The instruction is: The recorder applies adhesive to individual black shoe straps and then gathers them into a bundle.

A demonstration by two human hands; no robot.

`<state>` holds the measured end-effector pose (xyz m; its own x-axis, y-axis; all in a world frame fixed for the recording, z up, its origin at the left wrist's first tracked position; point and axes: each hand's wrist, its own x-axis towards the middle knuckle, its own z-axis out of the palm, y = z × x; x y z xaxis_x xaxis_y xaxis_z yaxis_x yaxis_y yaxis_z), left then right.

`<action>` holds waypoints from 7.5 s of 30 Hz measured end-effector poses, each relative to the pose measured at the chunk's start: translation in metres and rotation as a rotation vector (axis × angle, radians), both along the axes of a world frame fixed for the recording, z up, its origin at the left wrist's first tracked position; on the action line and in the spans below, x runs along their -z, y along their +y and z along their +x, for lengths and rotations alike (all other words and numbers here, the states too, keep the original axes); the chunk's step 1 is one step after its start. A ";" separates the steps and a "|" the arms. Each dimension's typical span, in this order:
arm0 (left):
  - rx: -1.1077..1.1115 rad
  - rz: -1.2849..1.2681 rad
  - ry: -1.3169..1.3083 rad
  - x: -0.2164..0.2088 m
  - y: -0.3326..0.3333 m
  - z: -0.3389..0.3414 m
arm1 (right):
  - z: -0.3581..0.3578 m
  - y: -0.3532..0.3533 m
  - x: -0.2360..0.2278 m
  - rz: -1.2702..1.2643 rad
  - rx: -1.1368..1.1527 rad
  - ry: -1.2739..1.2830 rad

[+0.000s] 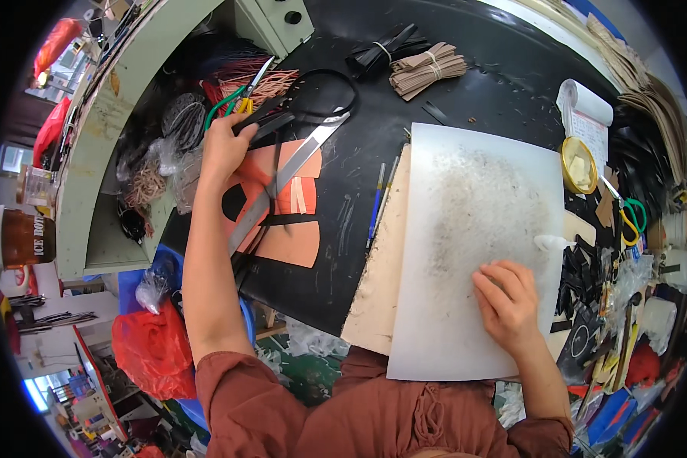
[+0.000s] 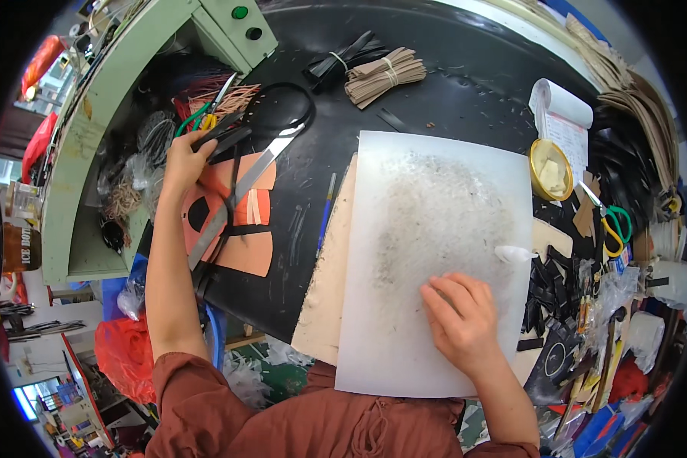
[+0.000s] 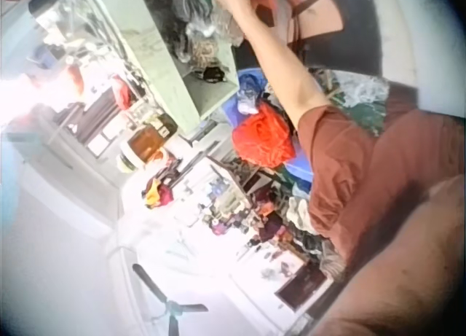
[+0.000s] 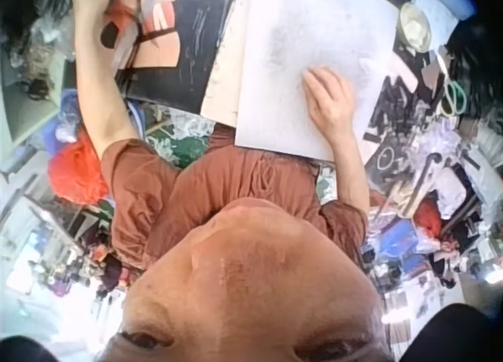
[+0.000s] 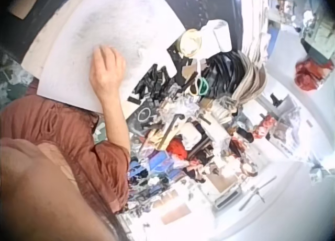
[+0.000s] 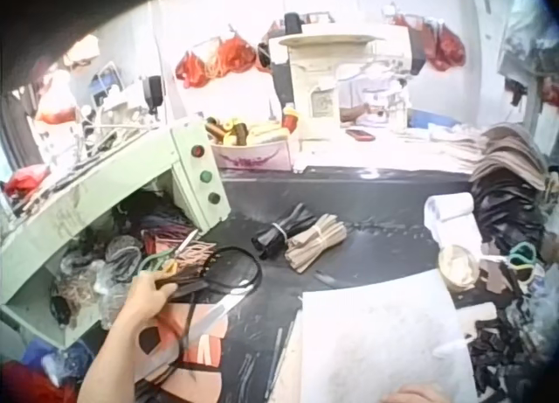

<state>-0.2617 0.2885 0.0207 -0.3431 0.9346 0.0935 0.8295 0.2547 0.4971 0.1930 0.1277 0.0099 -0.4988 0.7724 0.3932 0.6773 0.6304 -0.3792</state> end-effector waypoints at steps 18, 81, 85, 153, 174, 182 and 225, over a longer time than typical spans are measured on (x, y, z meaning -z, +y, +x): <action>0.407 0.499 0.109 0.040 0.054 0.133 | 0.002 0.002 0.000 -0.050 0.015 0.033; 0.467 -0.177 -0.643 -0.075 -0.138 0.214 | 0.196 0.123 -0.050 0.309 0.723 -0.372; 0.760 0.097 -0.299 -0.074 -0.079 0.242 | 0.247 0.091 -0.015 0.257 0.702 -0.608; 1.136 0.272 0.141 0.001 -0.170 0.263 | 0.071 -0.017 -0.032 0.026 0.141 0.063; 0.768 0.354 -0.057 0.015 -0.186 0.251 | 0.049 0.026 0.000 0.076 -0.035 -0.101; 1.006 0.373 0.155 0.017 -0.207 0.233 | 0.051 0.043 -0.010 0.332 0.022 0.176; 0.846 0.190 -0.276 0.010 -0.166 0.267 | 0.078 -0.039 -0.029 -0.011 0.245 0.059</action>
<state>0.0052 0.1229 0.0112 0.4177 0.8618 0.2879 0.5472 -0.4915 0.6775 0.2708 0.0887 0.0386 -0.2729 0.8717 0.4071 0.7859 0.4461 -0.4283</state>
